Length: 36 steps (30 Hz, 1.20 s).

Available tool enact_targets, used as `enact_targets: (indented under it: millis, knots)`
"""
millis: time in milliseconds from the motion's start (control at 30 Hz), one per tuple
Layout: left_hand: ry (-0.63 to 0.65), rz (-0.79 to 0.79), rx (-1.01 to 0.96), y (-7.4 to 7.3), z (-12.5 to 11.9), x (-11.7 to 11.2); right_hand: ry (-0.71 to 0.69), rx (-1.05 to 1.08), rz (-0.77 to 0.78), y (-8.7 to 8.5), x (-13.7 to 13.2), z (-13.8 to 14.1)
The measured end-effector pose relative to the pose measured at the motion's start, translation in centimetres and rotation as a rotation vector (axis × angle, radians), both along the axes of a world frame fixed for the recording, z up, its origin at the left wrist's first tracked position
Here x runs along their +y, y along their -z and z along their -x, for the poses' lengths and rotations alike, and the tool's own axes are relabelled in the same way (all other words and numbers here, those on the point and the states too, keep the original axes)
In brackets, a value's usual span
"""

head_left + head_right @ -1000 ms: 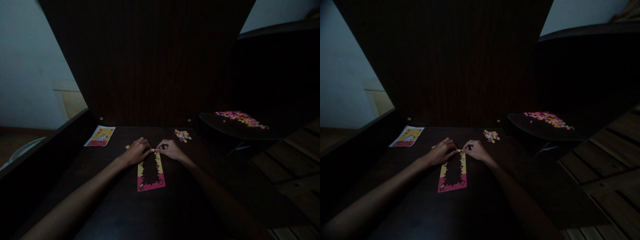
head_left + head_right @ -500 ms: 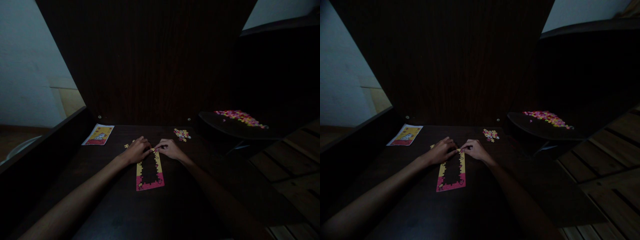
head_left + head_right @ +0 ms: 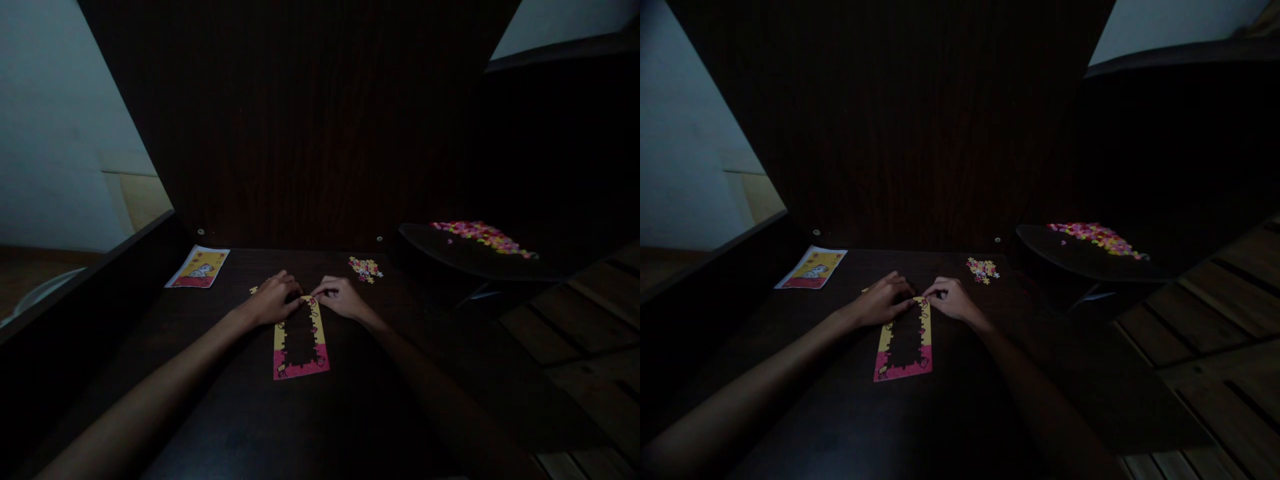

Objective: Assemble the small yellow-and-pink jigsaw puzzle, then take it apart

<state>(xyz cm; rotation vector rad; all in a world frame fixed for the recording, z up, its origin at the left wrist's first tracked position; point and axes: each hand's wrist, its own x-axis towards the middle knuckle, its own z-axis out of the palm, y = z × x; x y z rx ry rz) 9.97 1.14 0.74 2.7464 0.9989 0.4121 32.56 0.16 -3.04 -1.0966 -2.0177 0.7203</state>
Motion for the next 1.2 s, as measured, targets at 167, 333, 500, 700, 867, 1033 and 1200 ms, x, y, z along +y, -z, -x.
enact_targets:
  millis: [167, 333, 500, 700, 867, 1033, 1200]
  knots:
    - [-0.077, -0.063, -0.007, -0.6, 1.6, 1.4, -0.028, -0.024, -0.058, -0.1, -0.3, 0.1]
    - [-0.182, -0.073, 0.016, -0.9, 4.3, 3.2, -0.044, -0.07, -0.067, -0.4, -0.5, 0.2]
    - [-0.219, -0.048, 0.03, -0.6, 6.2, 3.9, -0.034, -0.024, -0.032, -0.5, -0.6, 0.3]
    - [-0.205, -0.008, 0.046, -0.4, 7.0, 3.9, -0.028, -0.031, -0.007, -0.5, -0.6, 0.4]
    - [-0.236, 0.013, 0.019, 0.0, 6.6, 3.4, -0.003, -0.03, 0.007, -0.5, -0.5, 0.3]
    - [-0.3, 0.012, -0.03, 0.6, 6.3, 3.3, 0.006, 0.003, 0.022, -0.5, -0.4, 0.3]
    - [-0.255, 0.034, -0.06, 0.8, 6.2, 3.1, 0.015, 0.008, 0.015, -0.4, -0.4, 0.3]
